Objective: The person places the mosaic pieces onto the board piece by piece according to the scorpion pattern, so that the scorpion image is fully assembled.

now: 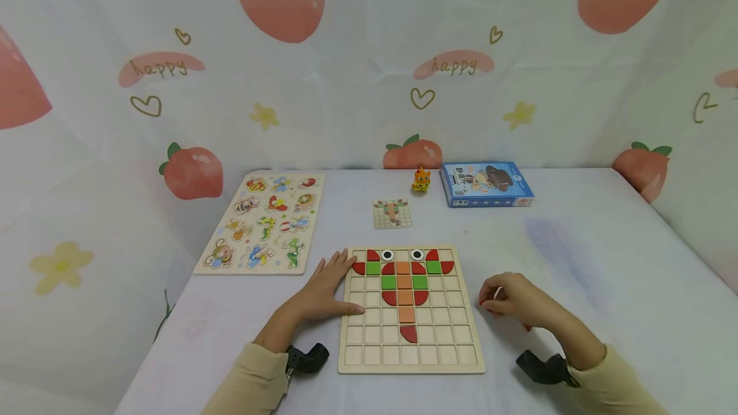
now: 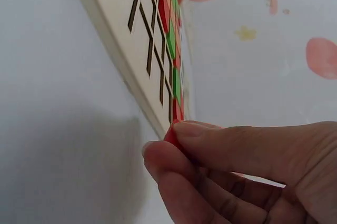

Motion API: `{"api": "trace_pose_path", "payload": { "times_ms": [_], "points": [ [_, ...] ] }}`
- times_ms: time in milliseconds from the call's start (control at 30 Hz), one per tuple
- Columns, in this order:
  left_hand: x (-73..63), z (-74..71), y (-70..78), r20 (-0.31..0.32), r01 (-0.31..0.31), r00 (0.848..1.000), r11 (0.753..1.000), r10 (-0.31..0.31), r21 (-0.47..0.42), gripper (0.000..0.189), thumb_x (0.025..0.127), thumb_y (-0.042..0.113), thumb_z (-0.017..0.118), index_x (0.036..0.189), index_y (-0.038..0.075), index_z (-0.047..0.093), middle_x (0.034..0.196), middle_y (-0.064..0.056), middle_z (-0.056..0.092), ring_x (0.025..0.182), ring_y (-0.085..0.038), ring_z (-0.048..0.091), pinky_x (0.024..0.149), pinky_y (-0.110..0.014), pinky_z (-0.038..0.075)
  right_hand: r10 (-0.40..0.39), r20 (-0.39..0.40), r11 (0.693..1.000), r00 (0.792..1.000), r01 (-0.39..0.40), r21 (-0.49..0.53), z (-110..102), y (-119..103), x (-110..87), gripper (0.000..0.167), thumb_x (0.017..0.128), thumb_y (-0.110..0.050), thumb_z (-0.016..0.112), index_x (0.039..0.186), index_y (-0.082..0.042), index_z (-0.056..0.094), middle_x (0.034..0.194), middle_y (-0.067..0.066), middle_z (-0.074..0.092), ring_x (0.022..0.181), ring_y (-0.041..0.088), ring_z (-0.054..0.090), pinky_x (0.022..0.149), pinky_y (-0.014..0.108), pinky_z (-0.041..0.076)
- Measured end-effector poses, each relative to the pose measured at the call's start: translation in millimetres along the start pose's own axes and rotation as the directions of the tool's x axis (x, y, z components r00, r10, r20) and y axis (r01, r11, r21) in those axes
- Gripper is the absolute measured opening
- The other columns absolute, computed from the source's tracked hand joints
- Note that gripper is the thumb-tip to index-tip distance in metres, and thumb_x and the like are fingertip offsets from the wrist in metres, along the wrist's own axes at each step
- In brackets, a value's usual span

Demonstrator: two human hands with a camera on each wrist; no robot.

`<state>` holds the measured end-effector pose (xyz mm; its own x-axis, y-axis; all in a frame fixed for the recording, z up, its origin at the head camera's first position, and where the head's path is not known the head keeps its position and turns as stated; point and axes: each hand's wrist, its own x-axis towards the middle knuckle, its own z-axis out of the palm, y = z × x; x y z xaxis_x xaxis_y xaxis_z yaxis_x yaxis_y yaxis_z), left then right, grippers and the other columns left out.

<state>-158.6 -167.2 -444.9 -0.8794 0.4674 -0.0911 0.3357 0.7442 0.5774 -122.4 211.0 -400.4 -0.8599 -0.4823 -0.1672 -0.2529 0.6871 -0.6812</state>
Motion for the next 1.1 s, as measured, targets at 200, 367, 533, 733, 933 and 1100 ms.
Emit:
{"api": "trace_pose_path", "payload": {
  "times_ms": [200,367,533,733,933,1100],
  "points": [
    [0.5,-0.3,0.9,-0.001,-0.001,1.0,1.0,0.001,-0.002,0.103,0.069,0.055,0.075,0.148,0.011,0.026,0.157,-0.012,0.012,0.146,-0.028,0.005,0.119,-0.049,-0.001,-0.042,0.027,0.998,0.999,0.041,0.046,8.1,-14.6,11.4,0.003,0.087,-0.007,0.062,0.087,-0.004,0.065,0.077,0.0,0.059,0.061,0.006,0.056,0.054,0.019,0.05],
    [0.0,-0.6,0.4,0.001,0.005,1.0,1.0,-0.005,-0.001,0.103,0.069,0.055,0.075,0.148,0.011,0.025,0.157,-0.011,0.012,0.146,-0.028,0.004,0.119,-0.048,-0.001,-0.053,0.064,0.996,0.997,0.048,0.072,15.6,-26.3,21.2,0.003,0.086,-0.007,0.064,0.086,-0.004,0.065,0.077,0.0,0.059,0.062,0.007,0.054,0.054,0.018,0.048],
    [0.6,0.7,-0.9,0.006,0.005,1.0,1.0,-0.005,0.001,0.103,0.069,0.055,0.074,0.149,0.012,0.024,0.157,-0.011,0.011,0.146,-0.027,0.004,0.119,-0.047,-0.002,-0.11,0.07,0.993,0.991,0.107,0.051,24.9,-34.1,28.6,0.005,0.083,-0.012,0.069,0.081,-0.008,0.066,0.075,-0.004,0.06,0.063,0.004,0.052,0.054,0.018,0.047],
    [1.0,1.3,-1.2,0.006,0.004,1.0,1.0,-0.004,-0.001,0.103,0.069,0.056,0.074,0.148,0.012,0.025,0.157,-0.011,0.012,0.146,-0.028,0.004,0.119,-0.048,-0.001,-0.163,0.092,0.985,0.982,0.156,0.08,37.3,-41.5,34.2,0.008,0.079,-0.011,0.073,0.077,-0.01,0.065,0.074,-0.005,0.061,0.063,0.002,0.052,0.058,0.018,0.049],
    [0.4,0.5,-0.6,0.001,0.006,1.0,1.0,-0.006,-0.002,0.103,0.069,0.055,0.075,0.148,0.011,0.026,0.157,-0.012,0.012,0.146,-0.028,0.004,0.119,-0.048,-0.001,-0.189,0.13,0.978,0.973,0.174,0.118,48.9,-48.4,37.3,0.011,0.077,-0.012,0.075,0.076,-0.009,0.064,0.072,-0.006,0.061,0.064,0.0,0.05,0.057,0.017,0.048],
    [0.7,0.2,-0.2,0.001,0.004,1.0,1.0,-0.004,0.007,0.103,0.069,0.056,0.074,0.148,0.011,0.026,0.157,-0.012,0.012,0.146,-0.028,0.005,0.119,-0.049,-0.001,-0.198,0.148,0.975,0.969,0.178,0.135,56.0,-51.0,37.9,0.008,0.078,-0.01,0.073,0.076,-0.01,0.066,0.073,-0.007,0.062,0.065,0.0,0.051,0.059,0.016,0.049]
  ]
}}
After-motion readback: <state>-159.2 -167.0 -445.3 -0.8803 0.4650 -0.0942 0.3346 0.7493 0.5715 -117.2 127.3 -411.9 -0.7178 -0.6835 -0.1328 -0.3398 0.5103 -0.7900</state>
